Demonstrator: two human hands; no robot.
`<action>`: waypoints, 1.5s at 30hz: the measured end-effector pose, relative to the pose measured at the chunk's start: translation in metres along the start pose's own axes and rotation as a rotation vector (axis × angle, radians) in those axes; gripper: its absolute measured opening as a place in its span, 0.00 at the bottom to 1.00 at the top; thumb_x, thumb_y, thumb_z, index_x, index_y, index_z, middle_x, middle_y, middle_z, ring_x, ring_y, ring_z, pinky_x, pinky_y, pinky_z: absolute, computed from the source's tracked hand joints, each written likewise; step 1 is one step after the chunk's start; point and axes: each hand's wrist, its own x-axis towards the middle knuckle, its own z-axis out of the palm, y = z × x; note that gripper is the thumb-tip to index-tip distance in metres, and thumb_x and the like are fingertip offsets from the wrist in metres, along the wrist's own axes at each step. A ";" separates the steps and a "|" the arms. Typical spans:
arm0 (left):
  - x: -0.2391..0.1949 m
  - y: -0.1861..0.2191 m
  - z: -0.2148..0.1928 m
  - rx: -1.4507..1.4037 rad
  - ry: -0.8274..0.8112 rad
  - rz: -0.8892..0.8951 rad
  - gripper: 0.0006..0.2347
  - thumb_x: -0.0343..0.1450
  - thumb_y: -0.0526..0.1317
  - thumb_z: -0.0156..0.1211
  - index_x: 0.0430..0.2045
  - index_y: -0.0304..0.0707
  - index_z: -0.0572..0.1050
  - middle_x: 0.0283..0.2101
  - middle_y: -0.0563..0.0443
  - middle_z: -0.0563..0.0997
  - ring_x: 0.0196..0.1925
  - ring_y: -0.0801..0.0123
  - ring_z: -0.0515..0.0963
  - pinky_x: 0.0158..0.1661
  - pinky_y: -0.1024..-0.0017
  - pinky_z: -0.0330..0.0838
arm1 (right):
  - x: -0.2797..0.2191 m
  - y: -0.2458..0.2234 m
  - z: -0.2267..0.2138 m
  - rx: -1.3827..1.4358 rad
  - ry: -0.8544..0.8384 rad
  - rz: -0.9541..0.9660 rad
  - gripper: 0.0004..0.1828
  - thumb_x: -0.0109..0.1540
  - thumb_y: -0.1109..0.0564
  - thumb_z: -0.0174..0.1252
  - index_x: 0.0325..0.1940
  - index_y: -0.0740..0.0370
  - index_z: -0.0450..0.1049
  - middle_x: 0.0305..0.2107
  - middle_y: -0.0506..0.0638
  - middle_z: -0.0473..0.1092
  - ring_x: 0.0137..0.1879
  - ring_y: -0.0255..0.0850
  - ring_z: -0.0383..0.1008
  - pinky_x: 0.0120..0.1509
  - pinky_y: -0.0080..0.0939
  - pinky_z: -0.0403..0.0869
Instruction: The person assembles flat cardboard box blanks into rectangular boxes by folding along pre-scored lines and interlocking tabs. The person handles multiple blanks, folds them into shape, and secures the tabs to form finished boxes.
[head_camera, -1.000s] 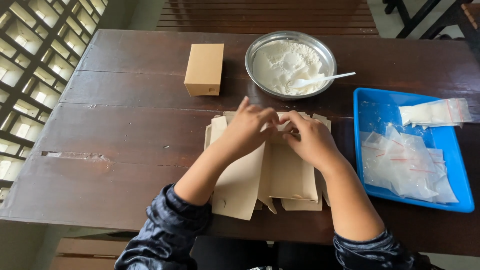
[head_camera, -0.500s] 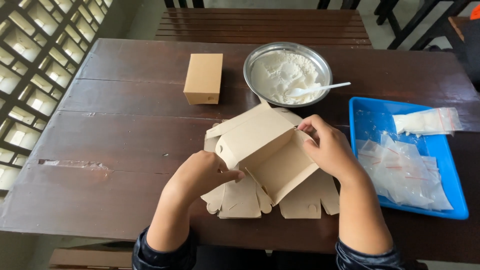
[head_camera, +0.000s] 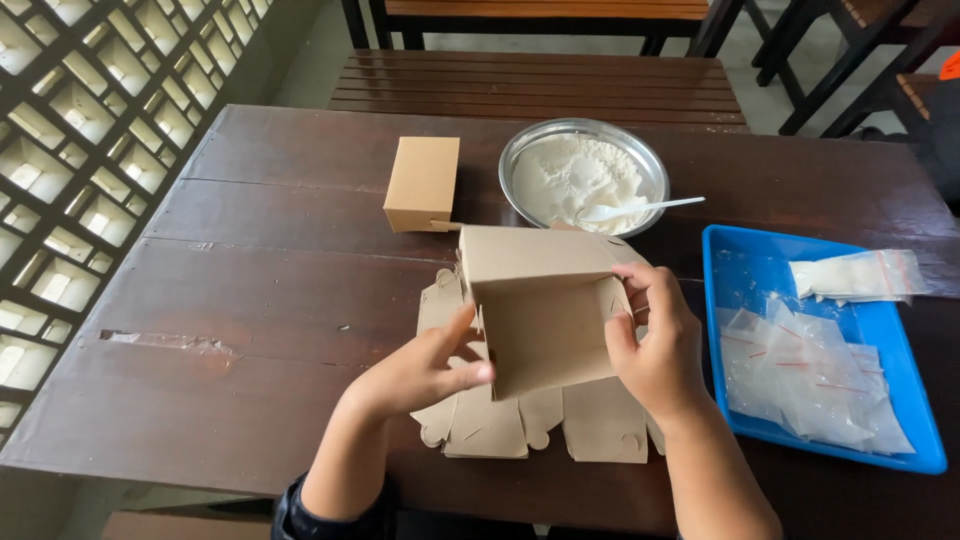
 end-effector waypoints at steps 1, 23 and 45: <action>0.003 -0.013 0.005 0.001 0.000 -0.003 0.33 0.62 0.47 0.55 0.55 0.22 0.48 0.48 0.30 0.71 0.43 0.47 0.77 0.34 0.56 0.75 | -0.001 0.001 0.001 0.003 0.000 0.002 0.20 0.48 0.72 0.46 0.44 0.66 0.66 0.25 0.55 0.64 0.25 0.45 0.67 0.28 0.38 0.73; 0.016 -0.032 0.001 -0.551 0.287 -0.040 0.19 0.66 0.41 0.45 0.53 0.45 0.65 0.55 0.43 0.67 0.55 0.62 0.65 0.50 0.60 0.63 | 0.005 0.014 -0.030 0.202 0.019 0.203 0.08 0.57 0.61 0.49 0.38 0.56 0.73 0.09 0.46 0.63 0.16 0.30 0.56 0.22 0.26 0.60; 0.086 -0.080 0.025 0.166 0.180 -0.020 0.05 0.63 0.45 0.58 0.28 0.55 0.76 0.33 0.65 0.80 0.37 0.74 0.80 0.35 0.75 0.75 | 0.008 0.036 0.019 -0.266 -0.423 -0.104 0.06 0.48 0.63 0.56 0.26 0.53 0.74 0.28 0.40 0.71 0.36 0.42 0.67 0.39 0.40 0.67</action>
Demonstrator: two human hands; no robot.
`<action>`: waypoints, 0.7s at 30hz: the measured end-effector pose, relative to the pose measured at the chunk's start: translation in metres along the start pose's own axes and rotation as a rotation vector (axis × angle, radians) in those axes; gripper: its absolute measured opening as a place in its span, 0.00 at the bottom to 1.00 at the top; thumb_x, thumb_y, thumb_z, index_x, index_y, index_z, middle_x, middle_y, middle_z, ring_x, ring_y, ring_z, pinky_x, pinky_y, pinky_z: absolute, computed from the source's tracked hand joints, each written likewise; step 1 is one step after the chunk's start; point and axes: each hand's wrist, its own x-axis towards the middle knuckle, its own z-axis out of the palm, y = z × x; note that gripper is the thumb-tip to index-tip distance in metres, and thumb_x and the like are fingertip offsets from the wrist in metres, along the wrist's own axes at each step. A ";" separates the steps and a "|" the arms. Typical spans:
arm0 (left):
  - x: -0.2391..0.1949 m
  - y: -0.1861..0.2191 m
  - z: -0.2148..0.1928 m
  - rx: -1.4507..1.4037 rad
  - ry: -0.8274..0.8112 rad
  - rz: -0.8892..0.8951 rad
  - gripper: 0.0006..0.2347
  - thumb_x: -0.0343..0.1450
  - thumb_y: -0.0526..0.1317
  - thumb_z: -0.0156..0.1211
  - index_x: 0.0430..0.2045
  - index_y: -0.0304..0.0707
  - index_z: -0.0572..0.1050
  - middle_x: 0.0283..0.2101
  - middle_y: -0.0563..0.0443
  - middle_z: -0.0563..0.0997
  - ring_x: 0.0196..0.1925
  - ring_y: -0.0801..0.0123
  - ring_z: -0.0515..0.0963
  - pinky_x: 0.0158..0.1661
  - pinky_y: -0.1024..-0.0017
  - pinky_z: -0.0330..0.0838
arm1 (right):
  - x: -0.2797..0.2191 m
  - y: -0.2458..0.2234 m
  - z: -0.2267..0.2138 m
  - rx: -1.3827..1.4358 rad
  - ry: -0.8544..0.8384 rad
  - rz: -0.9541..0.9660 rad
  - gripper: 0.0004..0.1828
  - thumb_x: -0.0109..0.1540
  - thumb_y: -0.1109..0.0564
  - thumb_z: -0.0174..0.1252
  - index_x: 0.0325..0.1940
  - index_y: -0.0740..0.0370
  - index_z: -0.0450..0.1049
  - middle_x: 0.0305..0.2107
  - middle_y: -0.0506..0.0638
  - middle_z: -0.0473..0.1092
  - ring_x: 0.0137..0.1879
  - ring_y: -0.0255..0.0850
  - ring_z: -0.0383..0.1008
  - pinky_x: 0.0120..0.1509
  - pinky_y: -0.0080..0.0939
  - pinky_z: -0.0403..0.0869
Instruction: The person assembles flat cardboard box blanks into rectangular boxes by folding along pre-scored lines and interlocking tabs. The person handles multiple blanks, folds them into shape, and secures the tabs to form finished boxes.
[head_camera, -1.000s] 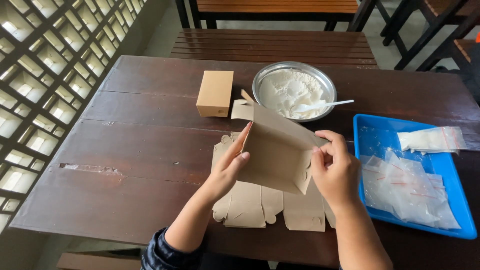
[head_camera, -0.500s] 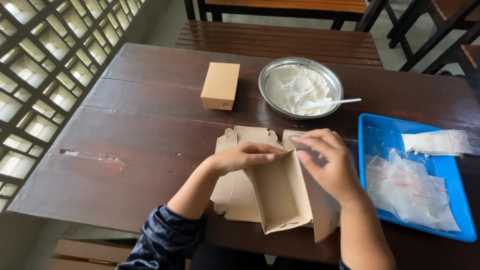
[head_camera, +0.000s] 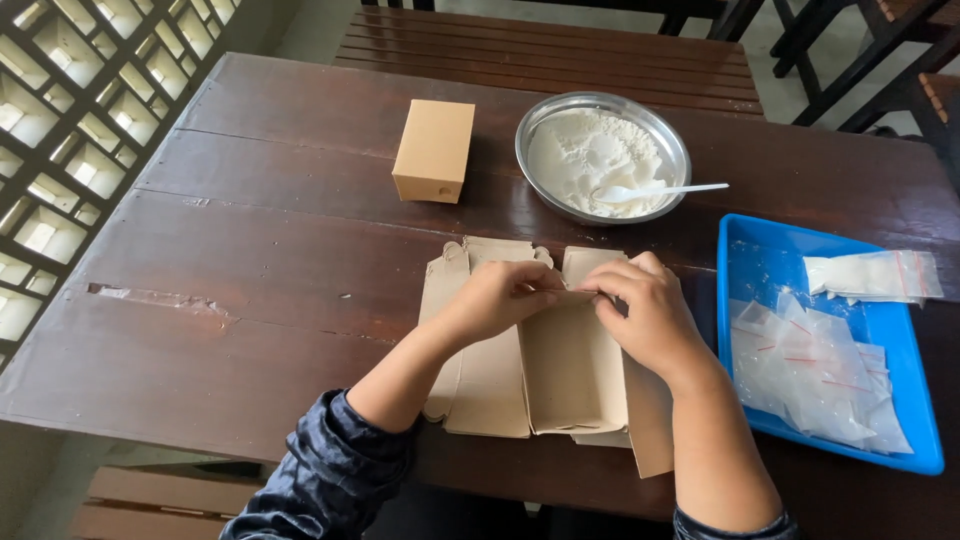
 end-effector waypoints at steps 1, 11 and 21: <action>-0.006 0.008 -0.002 -0.001 0.001 -0.001 0.05 0.63 0.45 0.58 0.28 0.55 0.76 0.33 0.65 0.80 0.37 0.74 0.80 0.35 0.75 0.75 | 0.000 0.002 0.002 0.000 -0.002 -0.001 0.06 0.48 0.63 0.56 0.26 0.53 0.74 0.28 0.40 0.71 0.36 0.42 0.67 0.39 0.40 0.67; -0.021 0.019 0.007 0.371 0.037 0.166 0.03 0.64 0.41 0.53 0.28 0.52 0.70 0.32 0.57 0.77 0.40 0.63 0.77 0.37 0.64 0.73 | -0.003 0.014 0.007 0.118 0.011 0.017 0.09 0.50 0.58 0.59 0.32 0.44 0.75 0.23 0.38 0.70 0.34 0.40 0.67 0.41 0.39 0.66; -0.019 0.015 0.017 0.345 0.104 -0.002 0.05 0.65 0.45 0.48 0.32 0.55 0.67 0.33 0.56 0.79 0.39 0.57 0.78 0.38 0.59 0.72 | -0.001 0.010 0.003 0.195 -0.072 0.085 0.08 0.49 0.65 0.56 0.24 0.52 0.75 0.25 0.41 0.72 0.35 0.38 0.67 0.42 0.37 0.67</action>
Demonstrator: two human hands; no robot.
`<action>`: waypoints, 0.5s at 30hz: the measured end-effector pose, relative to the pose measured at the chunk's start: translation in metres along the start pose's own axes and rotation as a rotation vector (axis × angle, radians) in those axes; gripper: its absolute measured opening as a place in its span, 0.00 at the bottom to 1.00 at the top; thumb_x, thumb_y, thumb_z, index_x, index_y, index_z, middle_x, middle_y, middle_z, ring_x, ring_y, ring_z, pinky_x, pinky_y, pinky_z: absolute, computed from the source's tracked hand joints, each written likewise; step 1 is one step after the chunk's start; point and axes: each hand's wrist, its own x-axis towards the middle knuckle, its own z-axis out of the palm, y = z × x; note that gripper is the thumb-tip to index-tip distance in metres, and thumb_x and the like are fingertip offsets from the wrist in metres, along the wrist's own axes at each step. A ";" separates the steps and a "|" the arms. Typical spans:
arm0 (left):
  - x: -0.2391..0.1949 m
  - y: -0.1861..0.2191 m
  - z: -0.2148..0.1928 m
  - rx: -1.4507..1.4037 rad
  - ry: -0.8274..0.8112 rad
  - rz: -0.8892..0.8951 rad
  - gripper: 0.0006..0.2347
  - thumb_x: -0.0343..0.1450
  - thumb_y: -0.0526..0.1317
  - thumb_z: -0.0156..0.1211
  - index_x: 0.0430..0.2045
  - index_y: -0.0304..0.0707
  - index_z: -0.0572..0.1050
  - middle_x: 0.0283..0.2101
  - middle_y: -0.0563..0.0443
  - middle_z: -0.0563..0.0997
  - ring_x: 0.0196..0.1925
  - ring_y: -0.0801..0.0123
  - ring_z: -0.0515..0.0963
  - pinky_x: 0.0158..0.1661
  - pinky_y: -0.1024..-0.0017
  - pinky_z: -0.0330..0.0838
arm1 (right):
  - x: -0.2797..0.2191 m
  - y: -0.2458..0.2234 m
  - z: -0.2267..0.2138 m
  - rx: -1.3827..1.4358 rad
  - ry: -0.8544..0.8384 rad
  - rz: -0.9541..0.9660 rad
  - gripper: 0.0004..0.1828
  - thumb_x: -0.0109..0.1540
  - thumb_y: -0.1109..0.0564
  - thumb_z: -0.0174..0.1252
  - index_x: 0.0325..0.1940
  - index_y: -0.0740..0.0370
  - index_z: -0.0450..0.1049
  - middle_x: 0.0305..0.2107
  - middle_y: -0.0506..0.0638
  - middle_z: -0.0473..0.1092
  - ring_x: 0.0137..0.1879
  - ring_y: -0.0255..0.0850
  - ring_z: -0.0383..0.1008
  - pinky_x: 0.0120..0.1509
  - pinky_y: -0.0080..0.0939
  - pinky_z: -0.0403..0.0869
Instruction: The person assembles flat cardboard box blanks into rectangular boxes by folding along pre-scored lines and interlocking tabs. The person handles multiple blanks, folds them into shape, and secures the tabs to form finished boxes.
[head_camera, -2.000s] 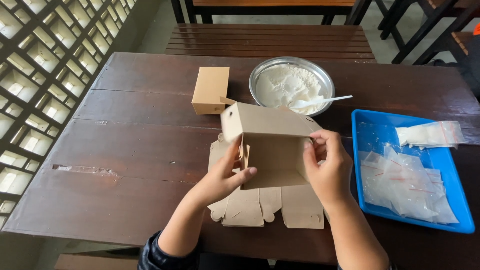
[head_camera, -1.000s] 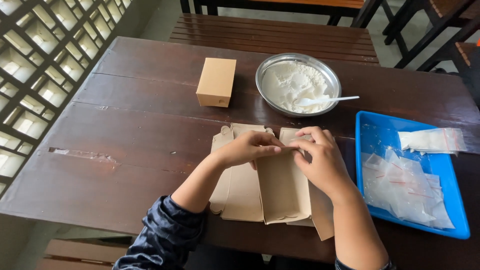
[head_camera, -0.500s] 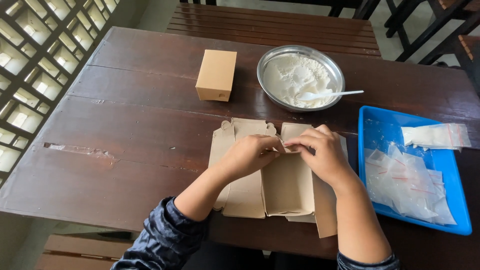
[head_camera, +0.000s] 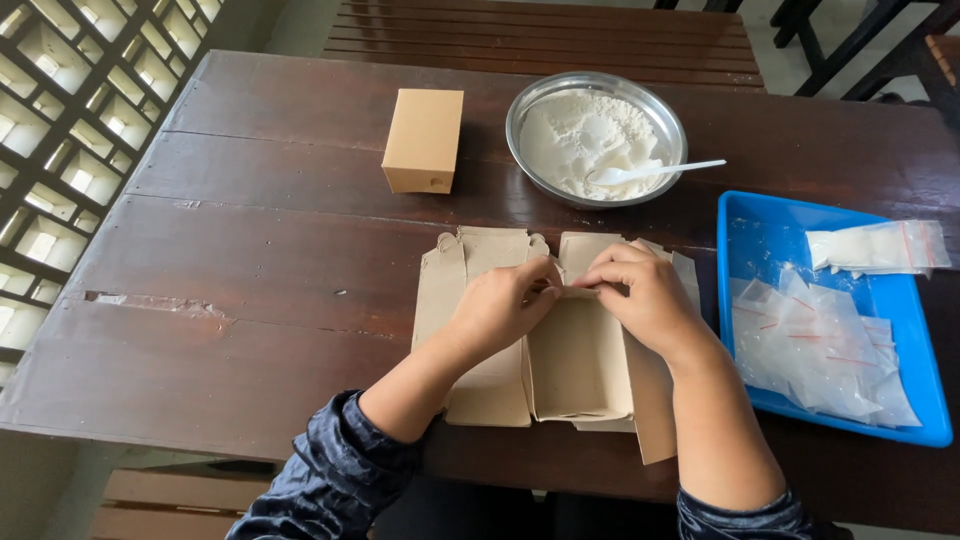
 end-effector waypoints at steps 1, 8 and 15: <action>0.000 0.000 0.002 0.000 -0.004 0.000 0.05 0.65 0.45 0.48 0.32 0.55 0.67 0.33 0.56 0.79 0.39 0.57 0.78 0.38 0.59 0.72 | -0.001 0.002 0.002 0.002 0.001 0.003 0.08 0.49 0.65 0.56 0.24 0.52 0.75 0.25 0.41 0.72 0.35 0.38 0.67 0.42 0.37 0.67; -0.001 0.002 0.005 0.007 0.031 -0.024 0.07 0.66 0.44 0.47 0.34 0.53 0.68 0.32 0.55 0.80 0.36 0.55 0.79 0.37 0.58 0.72 | -0.002 0.014 0.009 -0.009 -0.029 -0.011 0.07 0.49 0.66 0.55 0.25 0.56 0.75 0.25 0.42 0.71 0.36 0.38 0.67 0.42 0.36 0.68; -0.002 0.004 0.008 0.044 0.065 -0.016 0.07 0.66 0.44 0.48 0.33 0.49 0.71 0.29 0.53 0.80 0.33 0.55 0.79 0.35 0.59 0.72 | 0.000 -0.007 -0.003 0.034 -0.028 -0.007 0.10 0.49 0.66 0.55 0.29 0.54 0.76 0.24 0.43 0.72 0.36 0.39 0.68 0.42 0.38 0.69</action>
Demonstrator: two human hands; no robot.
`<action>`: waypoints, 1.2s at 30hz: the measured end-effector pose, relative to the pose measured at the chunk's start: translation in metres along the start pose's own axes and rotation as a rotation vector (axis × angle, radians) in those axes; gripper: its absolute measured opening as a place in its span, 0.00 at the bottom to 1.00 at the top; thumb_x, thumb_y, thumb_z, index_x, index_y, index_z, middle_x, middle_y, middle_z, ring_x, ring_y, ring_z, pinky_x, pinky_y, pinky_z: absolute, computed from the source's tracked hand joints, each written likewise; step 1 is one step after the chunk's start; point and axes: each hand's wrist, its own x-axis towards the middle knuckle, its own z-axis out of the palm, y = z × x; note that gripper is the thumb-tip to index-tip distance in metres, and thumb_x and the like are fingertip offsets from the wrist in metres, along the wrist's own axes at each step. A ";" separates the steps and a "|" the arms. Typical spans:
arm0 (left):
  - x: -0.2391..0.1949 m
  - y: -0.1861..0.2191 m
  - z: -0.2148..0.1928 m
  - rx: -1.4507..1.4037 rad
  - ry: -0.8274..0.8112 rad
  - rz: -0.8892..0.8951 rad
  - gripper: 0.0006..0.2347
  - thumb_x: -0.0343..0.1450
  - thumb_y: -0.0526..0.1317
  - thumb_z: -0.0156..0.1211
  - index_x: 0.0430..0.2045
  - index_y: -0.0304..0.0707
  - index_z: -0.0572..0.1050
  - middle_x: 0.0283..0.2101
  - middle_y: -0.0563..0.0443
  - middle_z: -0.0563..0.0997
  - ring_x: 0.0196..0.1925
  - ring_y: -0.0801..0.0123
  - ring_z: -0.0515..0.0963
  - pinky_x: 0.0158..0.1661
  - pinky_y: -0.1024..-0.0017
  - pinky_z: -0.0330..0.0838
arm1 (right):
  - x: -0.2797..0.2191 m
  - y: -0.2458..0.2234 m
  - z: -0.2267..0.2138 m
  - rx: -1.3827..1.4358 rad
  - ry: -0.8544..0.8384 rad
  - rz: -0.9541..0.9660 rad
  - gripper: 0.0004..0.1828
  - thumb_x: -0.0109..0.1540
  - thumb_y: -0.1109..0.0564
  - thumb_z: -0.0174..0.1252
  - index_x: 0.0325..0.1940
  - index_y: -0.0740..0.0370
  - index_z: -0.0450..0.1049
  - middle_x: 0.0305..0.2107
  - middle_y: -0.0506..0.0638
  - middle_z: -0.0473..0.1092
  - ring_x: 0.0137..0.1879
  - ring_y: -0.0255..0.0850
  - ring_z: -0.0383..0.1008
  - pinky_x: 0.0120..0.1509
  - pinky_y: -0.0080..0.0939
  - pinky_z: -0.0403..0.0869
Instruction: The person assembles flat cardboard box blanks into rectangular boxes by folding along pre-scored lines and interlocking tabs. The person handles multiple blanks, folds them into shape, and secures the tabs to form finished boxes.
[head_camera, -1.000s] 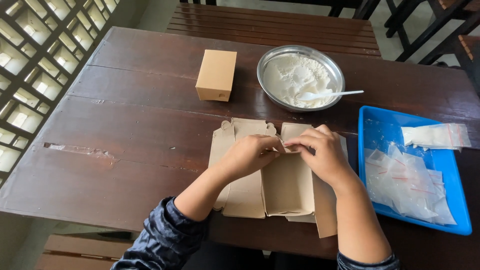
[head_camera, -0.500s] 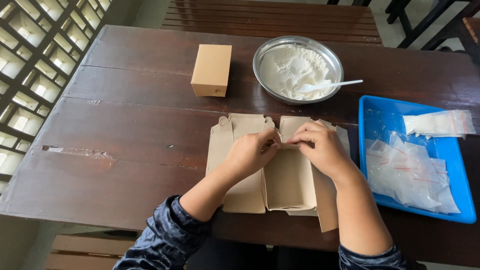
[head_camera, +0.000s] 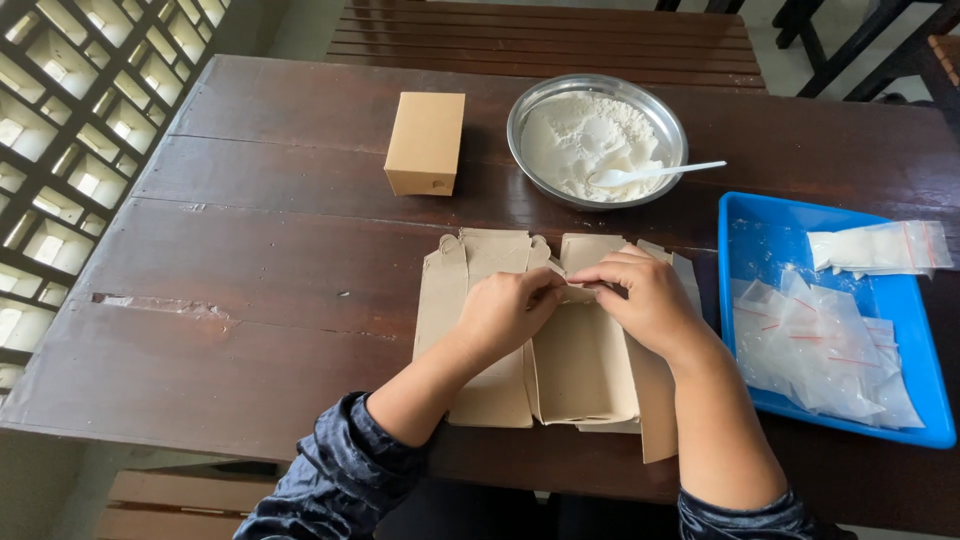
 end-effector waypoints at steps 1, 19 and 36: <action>0.001 0.000 -0.001 0.002 0.002 0.001 0.07 0.66 0.44 0.48 0.33 0.49 0.71 0.29 0.53 0.80 0.33 0.55 0.79 0.35 0.59 0.72 | 0.001 0.004 0.002 0.001 0.002 -0.002 0.10 0.49 0.66 0.55 0.29 0.54 0.76 0.24 0.43 0.72 0.36 0.39 0.68 0.42 0.38 0.69; 0.000 0.001 -0.003 -0.054 -0.033 -0.049 0.09 0.65 0.44 0.50 0.34 0.54 0.76 0.34 0.59 0.81 0.38 0.57 0.79 0.38 0.60 0.73 | -0.002 0.008 0.005 -0.077 0.010 -0.011 0.13 0.48 0.62 0.59 0.33 0.45 0.74 0.23 0.35 0.73 0.38 0.35 0.70 0.48 0.38 0.64; 0.003 -0.001 0.013 0.017 0.019 -0.061 0.08 0.64 0.45 0.51 0.33 0.55 0.76 0.31 0.59 0.81 0.35 0.59 0.79 0.35 0.61 0.74 | -0.004 0.005 0.001 0.018 -0.071 0.020 0.07 0.61 0.54 0.45 0.41 0.51 0.67 0.23 0.45 0.75 0.37 0.41 0.72 0.48 0.43 0.66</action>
